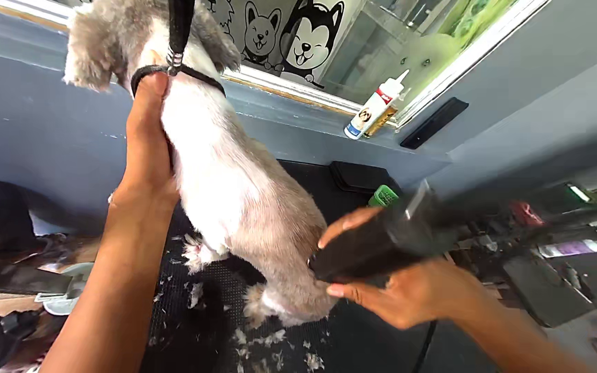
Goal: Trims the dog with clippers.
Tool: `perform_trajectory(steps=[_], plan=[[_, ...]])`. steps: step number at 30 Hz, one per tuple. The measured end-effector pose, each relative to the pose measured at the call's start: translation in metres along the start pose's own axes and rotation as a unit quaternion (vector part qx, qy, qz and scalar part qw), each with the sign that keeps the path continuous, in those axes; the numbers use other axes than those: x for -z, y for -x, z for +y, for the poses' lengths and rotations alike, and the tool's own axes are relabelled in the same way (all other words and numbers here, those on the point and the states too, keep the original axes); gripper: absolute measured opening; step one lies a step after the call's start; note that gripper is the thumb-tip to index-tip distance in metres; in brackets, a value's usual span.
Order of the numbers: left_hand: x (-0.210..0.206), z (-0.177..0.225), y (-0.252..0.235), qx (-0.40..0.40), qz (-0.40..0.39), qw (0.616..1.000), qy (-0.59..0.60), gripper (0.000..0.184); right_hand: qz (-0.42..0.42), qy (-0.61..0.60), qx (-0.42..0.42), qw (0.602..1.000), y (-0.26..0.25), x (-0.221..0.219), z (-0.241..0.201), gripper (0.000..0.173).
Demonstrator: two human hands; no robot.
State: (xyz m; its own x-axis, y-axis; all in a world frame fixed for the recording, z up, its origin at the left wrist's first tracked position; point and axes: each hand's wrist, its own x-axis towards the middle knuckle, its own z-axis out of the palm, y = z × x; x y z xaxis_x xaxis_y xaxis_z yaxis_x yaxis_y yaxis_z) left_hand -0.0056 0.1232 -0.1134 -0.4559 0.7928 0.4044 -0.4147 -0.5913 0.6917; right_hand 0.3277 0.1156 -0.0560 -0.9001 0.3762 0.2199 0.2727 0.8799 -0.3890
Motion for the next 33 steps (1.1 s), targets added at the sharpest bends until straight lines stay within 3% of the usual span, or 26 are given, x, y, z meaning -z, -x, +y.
perform_trajectory(steps=[1, 4, 7, 10, 14, 16, 19, 23, 26, 30, 33], plan=[[0.000, 0.001, 0.000, 0.004, 0.005, 1.000, 0.002, 0.026, 0.012, -0.018, -0.010, 1.000, 0.017, -0.010, 0.002, 0.042], [-0.002, 0.002, 0.001, 0.010, 0.018, 1.000, 0.000, 0.027, 0.026, -0.109, -0.037, 0.993, 0.060, -0.036, 0.013, 0.049], [-0.005, 0.004, 0.002, 0.029, 0.028, 0.999, 0.004, 0.028, 0.042, -0.143, -0.049, 0.988, 0.066, -0.032, 0.007, 0.056], [-0.008, 0.005, 0.002, 0.048, 0.026, 0.998, 0.016, 0.030, 0.090, -0.113, -0.031, 0.989, 0.025, -0.006, -0.014, 0.052], [-0.007, 0.006, 0.003, 0.070, 0.025, 0.997, 0.012, 0.031, 0.193, -0.002, 0.072, 0.979, -0.064, 0.013, -0.018, 0.061], [-0.005, 0.005, 0.002, 0.087, 0.042, 0.995, 0.003, 0.031, 0.176, 0.027, 0.104, 0.978, -0.101, 0.013, -0.018, 0.078], [-0.002, 0.004, 0.001, 0.100, 0.053, 0.994, 0.005, 0.032, 0.100, 0.084, 0.114, 0.985, -0.118, 0.009, -0.020, 0.085], [0.003, 0.001, -0.001, 0.104, 0.054, 0.993, 0.008, 0.035, 0.005, 0.093, 0.045, 0.995, -0.077, -0.002, -0.022, 0.068], [0.005, -0.001, -0.004, 0.113, 0.056, 0.992, -0.002, 0.039, -0.038, 0.048, 0.004, 0.998, -0.026, -0.026, -0.019, 0.039], [0.005, -0.001, -0.006, 0.106, 0.048, 0.993, -0.006, 0.040, -0.051, 0.047, 0.048, 0.996, 0.013, -0.040, -0.020, 0.039], [0.002, 0.000, -0.002, 0.109, 0.054, 0.992, -0.029, 0.042, 0.034, -0.099, -0.013, 0.994, 0.007, -0.029, -0.026, 0.047]])
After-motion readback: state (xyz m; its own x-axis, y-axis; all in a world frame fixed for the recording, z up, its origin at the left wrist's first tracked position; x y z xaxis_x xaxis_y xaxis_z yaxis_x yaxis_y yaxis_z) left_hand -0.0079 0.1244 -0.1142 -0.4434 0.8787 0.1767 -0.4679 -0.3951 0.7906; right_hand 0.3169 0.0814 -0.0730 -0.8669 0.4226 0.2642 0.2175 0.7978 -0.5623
